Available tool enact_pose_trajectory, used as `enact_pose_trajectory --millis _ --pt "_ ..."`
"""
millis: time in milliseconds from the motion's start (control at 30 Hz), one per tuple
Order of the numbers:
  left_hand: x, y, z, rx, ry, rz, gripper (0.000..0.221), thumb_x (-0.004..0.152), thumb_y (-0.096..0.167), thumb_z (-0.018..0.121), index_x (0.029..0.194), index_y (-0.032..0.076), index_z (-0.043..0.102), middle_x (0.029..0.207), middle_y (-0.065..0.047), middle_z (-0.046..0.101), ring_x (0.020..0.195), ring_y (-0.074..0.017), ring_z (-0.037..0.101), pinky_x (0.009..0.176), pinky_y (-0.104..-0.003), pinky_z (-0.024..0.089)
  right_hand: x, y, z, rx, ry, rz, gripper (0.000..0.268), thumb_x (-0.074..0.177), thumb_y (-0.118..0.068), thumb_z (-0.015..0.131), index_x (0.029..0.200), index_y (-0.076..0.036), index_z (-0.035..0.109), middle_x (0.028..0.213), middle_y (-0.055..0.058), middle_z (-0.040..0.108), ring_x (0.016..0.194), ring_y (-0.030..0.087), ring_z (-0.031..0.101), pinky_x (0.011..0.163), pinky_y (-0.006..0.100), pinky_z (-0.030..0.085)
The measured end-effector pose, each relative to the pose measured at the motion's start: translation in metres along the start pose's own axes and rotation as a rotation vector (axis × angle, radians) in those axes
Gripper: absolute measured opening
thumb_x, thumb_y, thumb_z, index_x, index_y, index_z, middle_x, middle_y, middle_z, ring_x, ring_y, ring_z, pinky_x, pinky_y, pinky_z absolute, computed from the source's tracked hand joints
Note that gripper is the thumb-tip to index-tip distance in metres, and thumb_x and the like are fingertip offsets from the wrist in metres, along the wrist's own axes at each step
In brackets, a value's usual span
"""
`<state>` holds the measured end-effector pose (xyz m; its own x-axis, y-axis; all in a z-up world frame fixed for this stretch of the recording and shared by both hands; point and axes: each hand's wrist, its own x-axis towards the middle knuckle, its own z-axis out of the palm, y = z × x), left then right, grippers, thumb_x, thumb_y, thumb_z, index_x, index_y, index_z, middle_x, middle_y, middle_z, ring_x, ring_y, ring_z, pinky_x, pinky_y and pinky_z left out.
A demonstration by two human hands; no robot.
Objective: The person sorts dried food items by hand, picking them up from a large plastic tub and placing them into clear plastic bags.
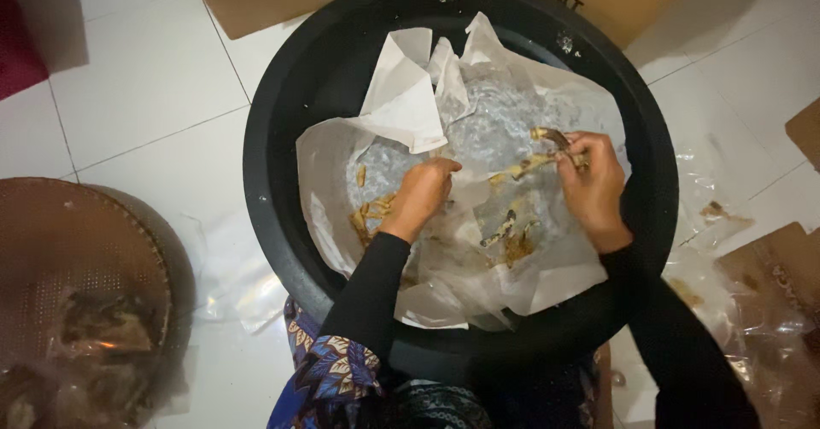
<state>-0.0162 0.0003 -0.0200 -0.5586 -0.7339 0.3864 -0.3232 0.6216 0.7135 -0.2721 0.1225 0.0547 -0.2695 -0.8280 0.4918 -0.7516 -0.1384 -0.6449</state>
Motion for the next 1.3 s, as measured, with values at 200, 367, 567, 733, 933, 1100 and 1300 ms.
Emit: enact_pose_trajectory --millis 200,367,567,733,933,1100,1300 --pt "0.001 -0.002 0.004 -0.029 0.005 0.015 0.026 0.085 0.002 0.062 0.107 0.004 0.075 0.107 -0.019 0.074 0.100 -0.0394 0.070 0.087 -0.047 0.055 -0.031 -0.037 0.035 -0.200 0.010 -0.486 0.017 0.092 0.003 0.066 0.107 -0.004 0.062 0.121 0.016 0.065 0.117 0.033 0.064 0.099 0.043 0.053" --pt "0.000 0.006 -0.008 -0.055 -0.010 -0.027 0.026 0.087 0.003 0.063 0.110 0.006 0.076 0.107 -0.018 0.075 0.099 -0.0393 0.070 0.086 -0.047 0.055 -0.033 -0.018 0.052 -0.144 -0.406 -0.588 0.012 0.095 -0.003 0.064 0.106 0.000 0.061 0.127 0.018 0.066 0.121 0.032 0.063 0.104 0.040 0.054" --pt "-0.001 -0.004 0.008 -0.001 -0.097 -0.075 0.027 0.088 0.004 0.063 0.111 0.007 0.076 0.103 -0.018 0.074 0.094 -0.0375 0.071 0.083 -0.047 0.056 -0.022 -0.037 0.046 -0.076 -0.646 -0.473 0.027 0.094 -0.015 0.064 0.118 -0.004 0.067 0.132 0.019 0.065 0.118 0.034 0.062 0.098 0.045 0.050" --pt "0.000 -0.017 0.014 -0.005 0.012 0.032 0.029 0.084 0.000 0.061 0.108 0.006 0.077 0.104 -0.020 0.075 0.096 -0.0388 0.071 0.084 -0.047 0.056 0.005 -0.022 0.028 -0.006 -0.684 0.102 0.021 0.099 -0.018 0.059 0.117 -0.009 0.066 0.114 0.009 0.071 0.104 0.024 0.071 0.091 0.038 0.057" --pt "-0.001 -0.005 0.007 0.005 -0.026 0.007 0.027 0.087 0.000 0.060 0.108 0.004 0.076 0.104 -0.022 0.073 0.096 -0.0398 0.070 0.086 -0.048 0.055 -0.032 0.116 0.081 -0.448 -1.049 -0.125 0.018 0.097 -0.016 0.060 0.112 -0.008 0.065 0.101 0.013 0.064 0.090 0.030 0.066 0.078 0.044 0.056" --pt "-0.002 0.004 -0.003 0.001 -0.027 0.015 0.031 0.085 -0.002 0.057 0.110 0.003 0.075 0.104 -0.023 0.073 0.097 -0.0407 0.070 0.087 -0.049 0.055 -0.095 0.167 0.115 -0.671 -1.120 -0.313 0.044 0.077 -0.023 0.075 0.118 -0.012 0.066 0.111 0.014 0.062 0.093 0.036 0.066 0.076 0.049 0.054" --pt "-0.001 0.004 0.002 -0.005 -0.028 0.029 0.031 0.085 -0.003 0.056 0.110 0.002 0.075 0.107 -0.023 0.073 0.100 -0.0400 0.070 0.088 -0.047 0.055 -0.083 0.146 0.114 -0.969 -1.208 -0.247 0.039 0.079 -0.030 0.075 0.109 -0.006 0.067 0.114 0.014 0.063 0.102 0.032 0.065 0.088 0.043 0.053"
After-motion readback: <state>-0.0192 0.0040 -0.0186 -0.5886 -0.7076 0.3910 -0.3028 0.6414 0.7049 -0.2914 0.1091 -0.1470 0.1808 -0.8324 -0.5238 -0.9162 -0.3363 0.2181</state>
